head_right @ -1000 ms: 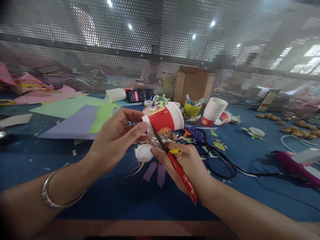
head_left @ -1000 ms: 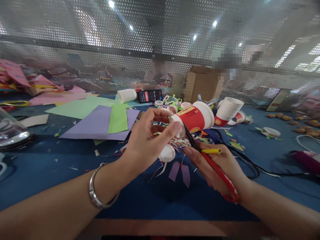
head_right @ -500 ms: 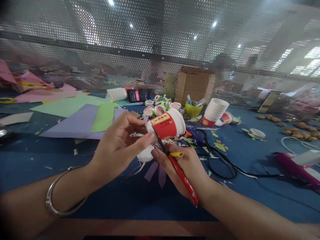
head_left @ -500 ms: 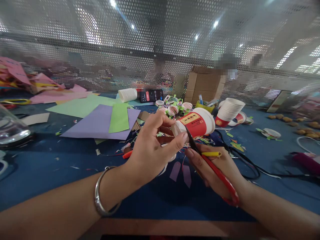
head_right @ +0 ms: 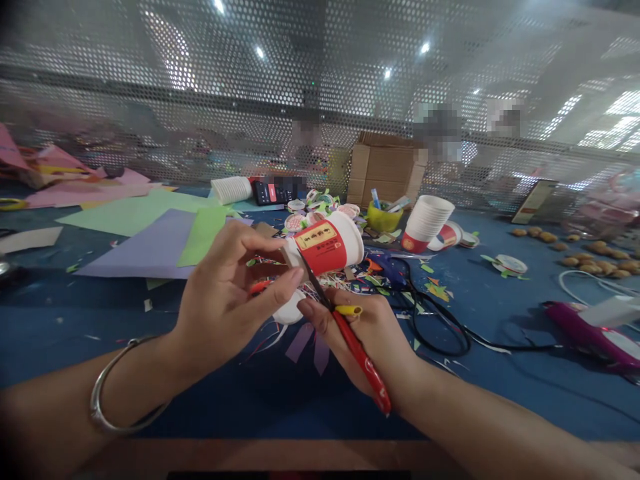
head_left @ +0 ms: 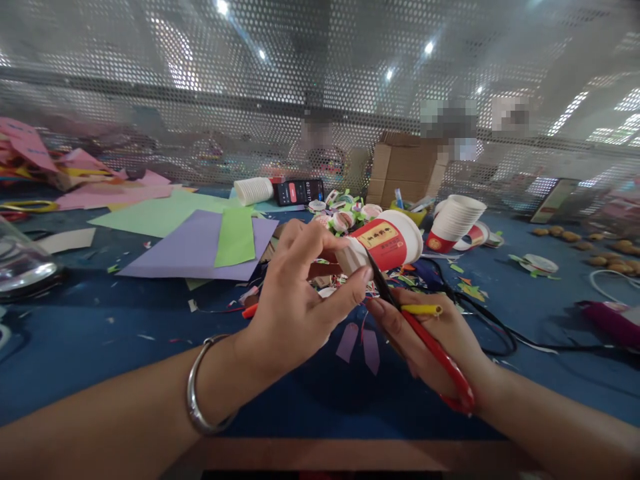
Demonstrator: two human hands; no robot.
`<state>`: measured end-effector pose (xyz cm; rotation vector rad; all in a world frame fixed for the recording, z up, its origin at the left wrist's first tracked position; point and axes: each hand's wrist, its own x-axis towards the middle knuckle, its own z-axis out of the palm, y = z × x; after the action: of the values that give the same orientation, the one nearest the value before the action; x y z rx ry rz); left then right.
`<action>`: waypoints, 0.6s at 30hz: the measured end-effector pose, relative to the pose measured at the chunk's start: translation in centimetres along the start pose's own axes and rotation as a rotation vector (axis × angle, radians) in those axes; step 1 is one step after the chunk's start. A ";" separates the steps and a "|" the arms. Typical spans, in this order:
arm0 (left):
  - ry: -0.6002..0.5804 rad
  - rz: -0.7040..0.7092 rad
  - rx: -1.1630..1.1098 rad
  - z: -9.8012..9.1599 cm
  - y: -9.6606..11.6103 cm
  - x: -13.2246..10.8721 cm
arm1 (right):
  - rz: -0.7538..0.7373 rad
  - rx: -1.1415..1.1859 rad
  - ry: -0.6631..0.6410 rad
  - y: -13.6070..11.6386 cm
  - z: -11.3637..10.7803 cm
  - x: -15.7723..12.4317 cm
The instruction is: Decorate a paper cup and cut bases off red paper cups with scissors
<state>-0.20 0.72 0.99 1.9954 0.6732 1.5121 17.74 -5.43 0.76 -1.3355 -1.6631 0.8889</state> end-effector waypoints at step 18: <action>-0.066 0.189 0.317 -0.5 0.2 0.3 | 0.103 0.108 -0.031 -0.1 0.1 -0.2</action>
<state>-0.59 0.83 1.39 2.3944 0.7524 1.5139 17.60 -5.60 0.75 -1.3491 -1.5584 1.0496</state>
